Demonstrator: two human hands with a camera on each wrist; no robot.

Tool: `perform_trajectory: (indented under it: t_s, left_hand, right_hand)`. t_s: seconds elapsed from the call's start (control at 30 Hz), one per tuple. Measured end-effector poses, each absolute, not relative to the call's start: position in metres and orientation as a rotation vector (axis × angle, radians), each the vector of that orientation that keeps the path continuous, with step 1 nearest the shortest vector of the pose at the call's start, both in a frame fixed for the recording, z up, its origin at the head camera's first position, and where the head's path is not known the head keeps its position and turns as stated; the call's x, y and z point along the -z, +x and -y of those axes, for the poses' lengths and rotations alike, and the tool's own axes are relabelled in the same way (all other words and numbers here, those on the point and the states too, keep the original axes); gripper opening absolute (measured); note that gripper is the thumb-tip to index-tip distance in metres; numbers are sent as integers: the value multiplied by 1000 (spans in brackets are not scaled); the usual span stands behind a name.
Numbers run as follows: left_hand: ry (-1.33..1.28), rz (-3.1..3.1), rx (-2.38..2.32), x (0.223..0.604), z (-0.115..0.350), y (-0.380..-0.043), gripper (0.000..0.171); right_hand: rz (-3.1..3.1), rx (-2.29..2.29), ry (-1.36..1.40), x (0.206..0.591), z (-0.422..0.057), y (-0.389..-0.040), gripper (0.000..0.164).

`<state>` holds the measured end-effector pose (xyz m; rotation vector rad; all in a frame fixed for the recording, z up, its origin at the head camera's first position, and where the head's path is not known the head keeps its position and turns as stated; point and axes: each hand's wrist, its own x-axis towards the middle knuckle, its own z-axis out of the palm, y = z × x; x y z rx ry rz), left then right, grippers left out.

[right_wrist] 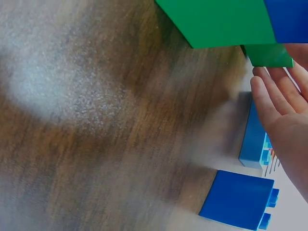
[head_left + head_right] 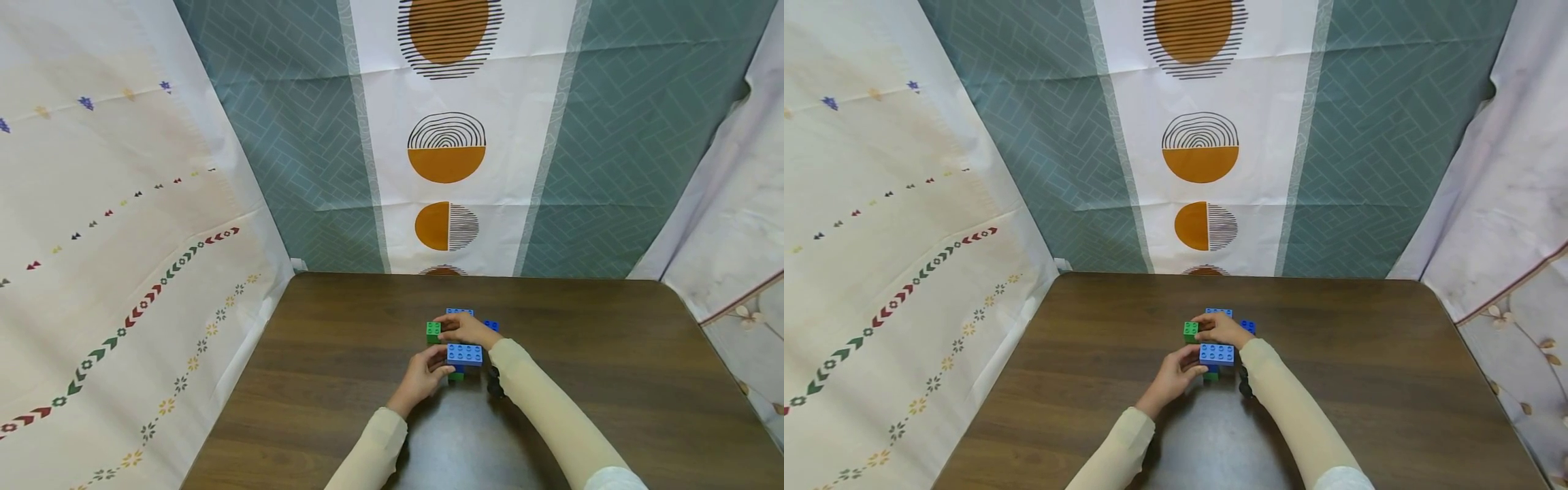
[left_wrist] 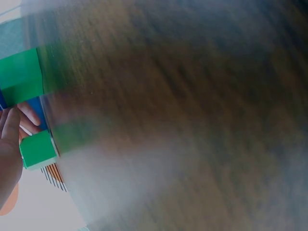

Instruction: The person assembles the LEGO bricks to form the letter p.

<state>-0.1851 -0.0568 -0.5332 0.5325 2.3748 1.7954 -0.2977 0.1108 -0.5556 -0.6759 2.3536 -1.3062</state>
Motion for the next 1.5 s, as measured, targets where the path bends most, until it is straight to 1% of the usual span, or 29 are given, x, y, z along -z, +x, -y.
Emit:
perform_trajectory:
  t_s: [0.3,0.53,0.6,0.7,0.83,1.0,1.5]
  left_hand:
    - [557,-2381,-1811,536,57,-188,31]
    - [507,-2422,-1759,566,57,-199,33]
    - [500,-2429,-1747,569,57,-199,34]
    - [516,-2415,-1769,566,57,-198,33]
    - [546,-2385,-1805,549,57,-192,31]
    - [547,-2362,-1824,534,58,-187,30]
    - [554,-2365,-1829,536,57,-185,31]
  right_hand:
    - [-2354,1327,-685,548,-109,-296,42]
    - [-2357,1349,-670,542,-113,-295,42]
    - [-2371,1354,-657,540,-115,-295,42]
    - [-2385,1365,-625,536,-118,-295,42]
    - [-2411,1353,-617,532,-123,-293,43]
    - [-2412,1377,-666,528,-129,-291,44]
    - [-2386,1487,-715,516,-150,-278,45]
